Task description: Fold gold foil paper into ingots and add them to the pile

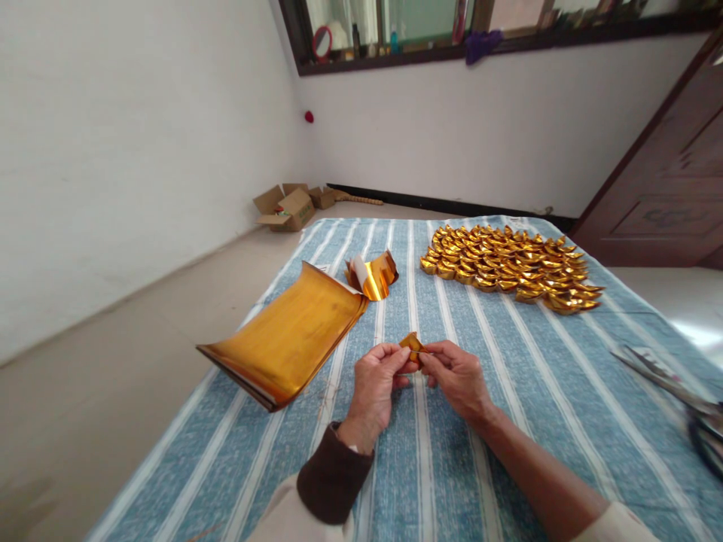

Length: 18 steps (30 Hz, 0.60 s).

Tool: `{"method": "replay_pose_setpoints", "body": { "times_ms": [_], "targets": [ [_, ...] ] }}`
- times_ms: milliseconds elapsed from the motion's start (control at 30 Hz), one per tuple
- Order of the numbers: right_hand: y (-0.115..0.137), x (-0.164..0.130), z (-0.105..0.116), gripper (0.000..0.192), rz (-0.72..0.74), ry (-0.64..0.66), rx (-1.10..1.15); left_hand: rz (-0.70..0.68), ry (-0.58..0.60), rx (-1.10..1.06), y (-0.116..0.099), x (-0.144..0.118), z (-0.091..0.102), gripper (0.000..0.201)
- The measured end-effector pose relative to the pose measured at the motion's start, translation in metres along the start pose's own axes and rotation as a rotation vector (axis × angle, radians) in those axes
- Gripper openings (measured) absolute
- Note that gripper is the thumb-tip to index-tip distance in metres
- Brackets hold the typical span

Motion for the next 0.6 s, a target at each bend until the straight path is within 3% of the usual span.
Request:
{"method": "replay_pose_setpoints", "body": {
  "times_ms": [367,600],
  "targets": [
    [0.0029,0.0007,0.0001,0.027,0.012,-0.029,-0.004,0.099,0.024,-0.185,0.0044,-0.0025,-0.0035,0.002],
    [-0.0001,0.0,-0.0004,0.023,0.029,-0.007,-0.026,0.124,0.064,-0.21,0.0024,-0.0021,-0.0039,0.005]
  ]
}}
Point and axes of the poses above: each hand's wrist, its own x-axis towards the middle knuckle, its own z-axis out of the back of the hand, y = z × x, the point moved 3 cm from there along x, towards the middle knuckle, and after that the axes turned 5 degrees about y, right-handed, at the moved point
